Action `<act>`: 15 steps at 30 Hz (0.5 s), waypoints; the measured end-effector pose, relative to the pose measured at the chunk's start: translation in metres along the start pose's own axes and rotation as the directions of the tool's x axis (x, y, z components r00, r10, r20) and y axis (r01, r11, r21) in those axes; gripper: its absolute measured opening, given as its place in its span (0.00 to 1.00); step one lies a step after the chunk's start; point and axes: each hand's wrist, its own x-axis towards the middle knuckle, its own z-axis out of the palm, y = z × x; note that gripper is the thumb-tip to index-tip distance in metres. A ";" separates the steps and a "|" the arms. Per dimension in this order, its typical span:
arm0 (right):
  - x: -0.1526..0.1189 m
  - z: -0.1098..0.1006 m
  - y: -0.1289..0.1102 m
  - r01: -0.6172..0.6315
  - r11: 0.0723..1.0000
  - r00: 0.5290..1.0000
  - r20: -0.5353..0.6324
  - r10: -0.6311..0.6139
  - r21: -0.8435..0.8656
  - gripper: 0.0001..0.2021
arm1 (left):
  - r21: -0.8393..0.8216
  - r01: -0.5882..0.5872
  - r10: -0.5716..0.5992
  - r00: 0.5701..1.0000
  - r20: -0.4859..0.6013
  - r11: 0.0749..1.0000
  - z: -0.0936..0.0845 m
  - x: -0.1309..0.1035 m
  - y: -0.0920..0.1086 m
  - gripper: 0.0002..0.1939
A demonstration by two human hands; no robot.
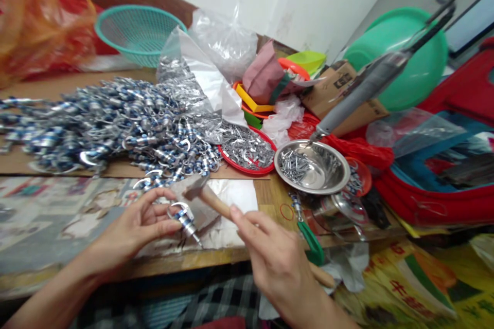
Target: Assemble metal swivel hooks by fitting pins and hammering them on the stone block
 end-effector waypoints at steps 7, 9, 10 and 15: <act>-0.011 0.012 -0.002 -0.027 0.999 0.999 -0.041 0.027 -0.016 0.27 | 0.006 0.005 -0.005 1.000 -0.025 1.000 0.001 -0.001 0.002 0.24; -0.011 0.014 -0.003 -0.056 0.998 0.997 0.045 0.056 0.010 0.26 | 0.006 -0.001 0.001 1.000 -0.020 1.000 0.004 0.000 0.000 0.24; -0.010 0.015 -0.002 -0.088 0.996 0.992 0.092 0.085 0.025 0.25 | 0.010 -0.002 0.002 1.000 -0.015 1.000 0.005 0.001 0.000 0.24; 0.001 0.023 0.031 -0.336 0.937 0.942 0.003 0.337 0.093 0.21 | 0.119 -0.109 0.122 0.987 -0.108 0.987 -0.021 -0.014 0.008 0.22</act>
